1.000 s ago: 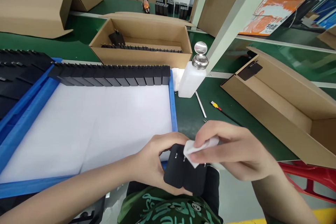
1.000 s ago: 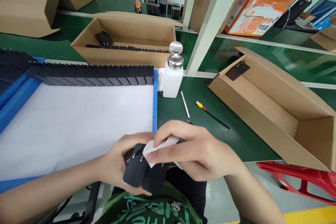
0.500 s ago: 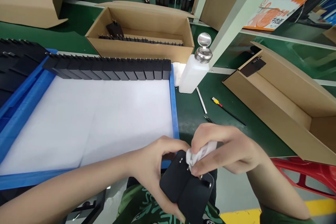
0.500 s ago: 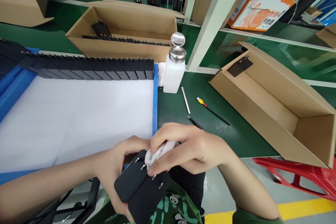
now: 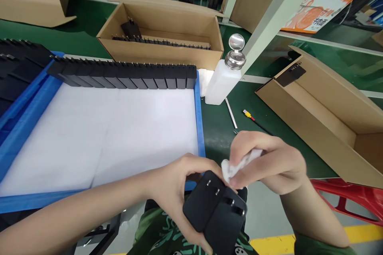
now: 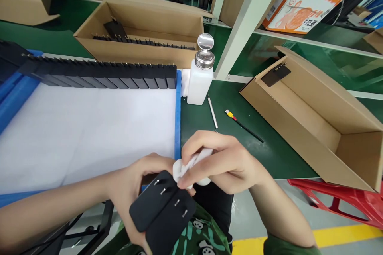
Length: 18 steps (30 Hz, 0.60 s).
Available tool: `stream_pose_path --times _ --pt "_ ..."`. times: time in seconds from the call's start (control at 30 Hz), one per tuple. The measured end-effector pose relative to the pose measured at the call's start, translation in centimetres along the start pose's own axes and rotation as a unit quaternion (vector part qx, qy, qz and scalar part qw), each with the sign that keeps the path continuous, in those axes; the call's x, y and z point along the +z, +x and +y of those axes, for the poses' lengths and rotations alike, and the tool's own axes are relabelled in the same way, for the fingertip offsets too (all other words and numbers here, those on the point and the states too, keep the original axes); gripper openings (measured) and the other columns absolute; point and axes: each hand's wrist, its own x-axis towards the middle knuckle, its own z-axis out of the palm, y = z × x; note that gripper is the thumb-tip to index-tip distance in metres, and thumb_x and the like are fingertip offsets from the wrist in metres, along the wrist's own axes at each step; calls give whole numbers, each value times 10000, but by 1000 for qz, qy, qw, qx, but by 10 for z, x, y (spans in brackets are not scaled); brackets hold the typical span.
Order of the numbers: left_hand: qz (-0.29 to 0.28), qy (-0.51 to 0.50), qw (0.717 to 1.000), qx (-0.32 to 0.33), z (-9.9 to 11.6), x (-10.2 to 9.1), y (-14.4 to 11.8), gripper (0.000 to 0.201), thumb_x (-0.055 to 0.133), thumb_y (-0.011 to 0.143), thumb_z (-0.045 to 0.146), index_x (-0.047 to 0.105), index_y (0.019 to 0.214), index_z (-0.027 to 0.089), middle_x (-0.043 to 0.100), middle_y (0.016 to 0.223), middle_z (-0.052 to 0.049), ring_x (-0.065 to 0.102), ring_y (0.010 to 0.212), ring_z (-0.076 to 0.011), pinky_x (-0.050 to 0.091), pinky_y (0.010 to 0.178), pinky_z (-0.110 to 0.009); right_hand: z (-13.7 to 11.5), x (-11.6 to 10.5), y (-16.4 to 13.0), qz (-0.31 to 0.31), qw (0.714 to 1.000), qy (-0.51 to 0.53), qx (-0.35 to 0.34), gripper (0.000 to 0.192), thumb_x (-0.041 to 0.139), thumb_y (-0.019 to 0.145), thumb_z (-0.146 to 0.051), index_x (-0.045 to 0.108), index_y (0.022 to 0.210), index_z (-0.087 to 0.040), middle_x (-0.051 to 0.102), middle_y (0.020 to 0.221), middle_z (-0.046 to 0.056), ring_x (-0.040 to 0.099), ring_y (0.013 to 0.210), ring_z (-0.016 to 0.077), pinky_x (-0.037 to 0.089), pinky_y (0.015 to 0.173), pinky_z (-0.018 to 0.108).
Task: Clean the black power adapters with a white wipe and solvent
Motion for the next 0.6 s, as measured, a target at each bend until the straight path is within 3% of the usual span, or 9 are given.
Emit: stream_pose_path --times 0.07,0.2,0.33,0.47,0.6 --pt "-1 9 1000 -5 0 -1 0 592 963 517 296 673 1012 148 727 865 -74 703 761 -226 597 741 -304 -3 4 0 2 1000 0 12 333 415 975 -10 727 957 -124 596 975 85 650 863 111 580 749 234" --pt "-1 20 1000 -17 1 -1 1 514 959 525 294 640 898 141 655 754 -33 653 674 -197 568 652 -274 2 8 -1 -64 998 -11 -8 361 365 1019 -80 718 1002 -156 622 1002 108 663 962 142 586 823 267" --pt "-6 70 998 3 0 -5 0 576 944 561 274 679 1057 149 733 913 -99 716 782 -238 598 742 -312 6 -1 -6 -47 998 -48 6 350 394 993 -45 725 1015 -158 622 1000 104 667 967 153 581 787 275" --pt "36 154 985 68 -3 -8 -2 769 937 579 200 620 1280 212 724 1175 -164 726 1019 -287 603 896 -383 -5 -14 -20 102 981 -156 56 400 467 928 13 754 1017 -250 631 979 54 633 825 136 534 661 280" --pt "101 241 957 124 -7 -9 -3 760 912 648 184 579 1331 217 710 1214 -170 695 1122 -280 592 952 -396 -17 -5 -40 289 927 -203 125 484 481 931 -6 759 1093 -367 616 962 58 592 842 179 464 600 309"
